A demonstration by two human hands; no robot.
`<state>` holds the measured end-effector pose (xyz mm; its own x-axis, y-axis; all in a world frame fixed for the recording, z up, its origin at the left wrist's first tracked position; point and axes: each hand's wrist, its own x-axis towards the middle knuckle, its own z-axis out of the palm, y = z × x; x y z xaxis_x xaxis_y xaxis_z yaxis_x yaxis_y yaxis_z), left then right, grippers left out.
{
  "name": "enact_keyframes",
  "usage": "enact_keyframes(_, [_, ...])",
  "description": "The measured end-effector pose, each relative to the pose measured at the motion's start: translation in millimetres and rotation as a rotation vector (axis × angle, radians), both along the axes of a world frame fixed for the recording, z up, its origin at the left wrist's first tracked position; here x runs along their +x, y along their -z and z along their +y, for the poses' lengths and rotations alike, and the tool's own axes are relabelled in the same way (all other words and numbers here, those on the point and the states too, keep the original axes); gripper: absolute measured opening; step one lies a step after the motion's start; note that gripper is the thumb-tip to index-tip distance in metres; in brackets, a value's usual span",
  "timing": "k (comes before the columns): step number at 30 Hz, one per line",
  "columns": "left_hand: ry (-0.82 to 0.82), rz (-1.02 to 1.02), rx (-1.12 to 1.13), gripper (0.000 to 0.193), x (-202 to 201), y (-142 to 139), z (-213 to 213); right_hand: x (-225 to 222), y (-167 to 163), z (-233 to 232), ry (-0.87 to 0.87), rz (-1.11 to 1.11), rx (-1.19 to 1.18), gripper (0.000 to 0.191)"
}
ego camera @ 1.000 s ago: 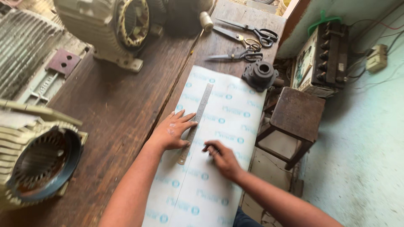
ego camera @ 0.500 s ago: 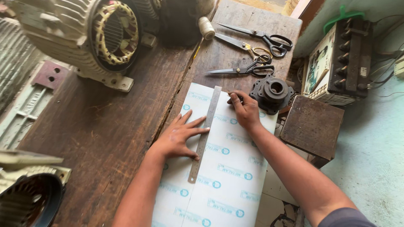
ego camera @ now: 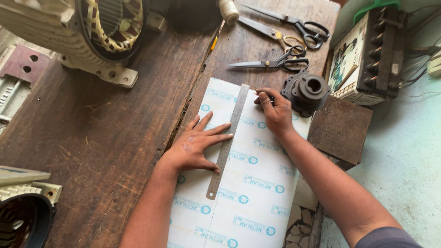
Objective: The person unrolls a roll of white adhesive-backed paper across a wooden workbench and smooths it flat by hand. They then use a steel ruler and a pen to mark straight measurement lines along the sheet, repositioning the ruler repeatedly, and finally begin cutting the sheet with scissors.
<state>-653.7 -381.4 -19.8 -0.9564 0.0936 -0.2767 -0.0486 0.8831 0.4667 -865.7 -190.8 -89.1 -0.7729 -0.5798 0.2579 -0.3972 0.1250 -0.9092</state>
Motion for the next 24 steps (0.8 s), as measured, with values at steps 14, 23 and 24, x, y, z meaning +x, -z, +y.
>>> enact_keyframes(14, [-0.015, 0.02, -0.014, 0.116, 3.0, 3.9, 2.7, 2.6, -0.8, 1.6, -0.015, 0.032, 0.04, 0.03])
enact_keyframes(23, [-0.045, -0.059, -0.057, 0.12, 0.9, 1.8, 8.0, 2.9, 1.2, 2.6, -0.029, 0.046, 0.046, 0.03])
enact_keyframes(24, [-0.044, -0.054, -0.055, 0.12, 0.8, 1.0, 8.2, 2.8, 1.6, 2.9, -0.03, 0.045, 0.048, 0.03])
